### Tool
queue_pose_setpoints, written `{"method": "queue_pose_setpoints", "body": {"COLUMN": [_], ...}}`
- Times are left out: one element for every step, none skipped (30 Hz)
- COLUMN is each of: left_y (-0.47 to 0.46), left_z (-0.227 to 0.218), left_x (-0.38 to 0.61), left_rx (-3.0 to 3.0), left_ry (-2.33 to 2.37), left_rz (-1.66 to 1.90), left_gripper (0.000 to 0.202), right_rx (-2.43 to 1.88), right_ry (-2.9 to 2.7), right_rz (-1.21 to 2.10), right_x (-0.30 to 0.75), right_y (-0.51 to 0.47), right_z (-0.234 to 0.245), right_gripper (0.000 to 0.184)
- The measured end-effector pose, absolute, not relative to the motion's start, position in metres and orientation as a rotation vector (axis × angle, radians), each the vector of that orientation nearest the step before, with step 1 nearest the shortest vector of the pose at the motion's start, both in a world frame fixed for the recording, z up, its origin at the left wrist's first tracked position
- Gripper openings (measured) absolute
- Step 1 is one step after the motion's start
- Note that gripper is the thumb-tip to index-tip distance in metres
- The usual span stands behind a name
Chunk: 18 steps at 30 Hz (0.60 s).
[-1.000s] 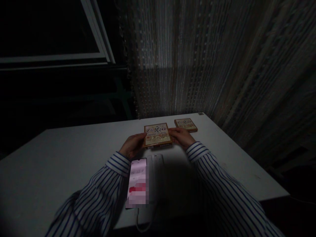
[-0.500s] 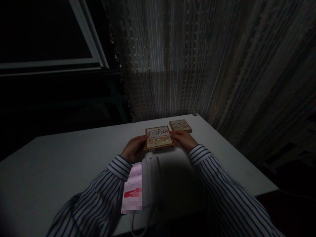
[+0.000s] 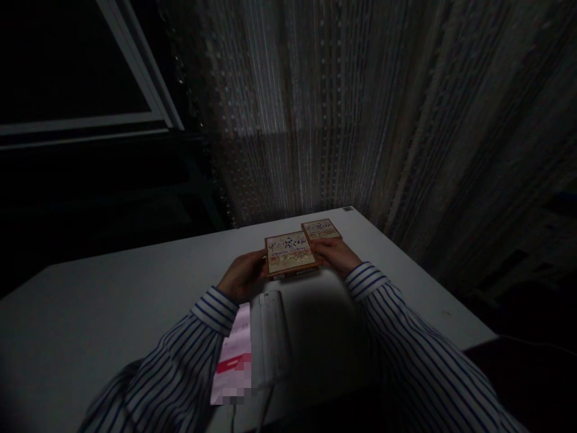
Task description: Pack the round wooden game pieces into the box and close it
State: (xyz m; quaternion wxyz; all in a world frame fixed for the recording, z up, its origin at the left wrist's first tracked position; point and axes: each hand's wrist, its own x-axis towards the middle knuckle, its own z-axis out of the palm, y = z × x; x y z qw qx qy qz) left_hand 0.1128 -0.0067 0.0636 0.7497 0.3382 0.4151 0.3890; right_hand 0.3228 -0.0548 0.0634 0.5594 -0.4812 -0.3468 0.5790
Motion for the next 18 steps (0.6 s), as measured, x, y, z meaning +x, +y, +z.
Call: {"method": "queue_pose_setpoints", "body": {"left_y": [-0.007,-0.007,-0.007,-0.008,-0.008,-0.008,-0.008,-0.008,-0.007,-0.007,-0.006,-0.005,-0.005,-0.004,-0.003,-0.003,-0.003,-0.003], "left_z": [0.064,0.064,0.064,0.064,0.064,0.064,0.063,0.063,0.062,0.061,0.06,0.059,0.057,0.056,0.056,0.055,0.055,0.054], "left_x": [0.114,0.115,0.116,0.117,0.118,0.119,0.12,0.121,0.122,0.123,0.124,0.125,0.126,0.127,0.128,0.129,0.13,0.132], "left_rx": [0.757,0.774,0.788,0.797,0.803,0.808,0.811,0.813,0.814,0.813,0.813,0.813,0.812,0.812,0.815,0.822,0.832,0.841], "left_ry": [0.903,0.901,0.897,0.893,0.89,0.885,0.88,0.877,0.878,0.879,0.88,0.881,0.884,0.887,0.891,0.897,0.904,0.908], "left_rz": [0.839,0.829,0.82,0.816,0.811,0.807,0.803,0.8,0.797,0.795,0.793,0.791,0.791,0.79,0.791,0.791,0.79,0.789], "left_gripper": [0.017,0.017,0.017,0.016,0.016,0.015,0.015,0.014,0.014,0.013,0.013,0.012,0.012,0.011,0.011,0.011,0.011,0.011], "right_rx": [-1.149,-1.167,-1.18,-1.188,-1.189,-1.186,-1.185,-1.186,-1.191,-1.195,-1.197,-1.196,-1.194,-1.192,-1.195,-1.2,-1.204,-1.206], "right_ry": [-0.813,-0.806,-0.801,-0.797,-0.793,-0.793,-0.796,-0.799,-0.799,-0.796,-0.79,-0.783,-0.776,-0.769,-0.767,-0.769,-0.771,-0.773], "right_rz": [1.355,1.345,1.336,1.33,1.328,1.329,1.331,1.33,1.326,1.323,1.319,1.318,1.319,1.317,1.315,1.315,1.314,1.313], "right_x": [0.325,0.326,0.328,0.33,0.332,0.334,0.335,0.336,0.337,0.337,0.338,0.338,0.338,0.339,0.34,0.341,0.342,0.343], "right_y": [-0.055,-0.055,-0.055,-0.055,-0.055,-0.055,-0.055,-0.055,-0.056,-0.056,-0.056,-0.057,-0.058,-0.058,-0.059,-0.059,-0.059,-0.06], "right_z": [0.063,0.062,0.061,0.06,0.059,0.058,0.058,0.057,0.057,0.057,0.058,0.058,0.058,0.059,0.059,0.059,0.059,0.059], "right_gripper": [0.013,0.013,0.013,0.013,0.014,0.014,0.014,0.014,0.014,0.014,0.014,0.013,0.013,0.013,0.013,0.013,0.013,0.013]}}
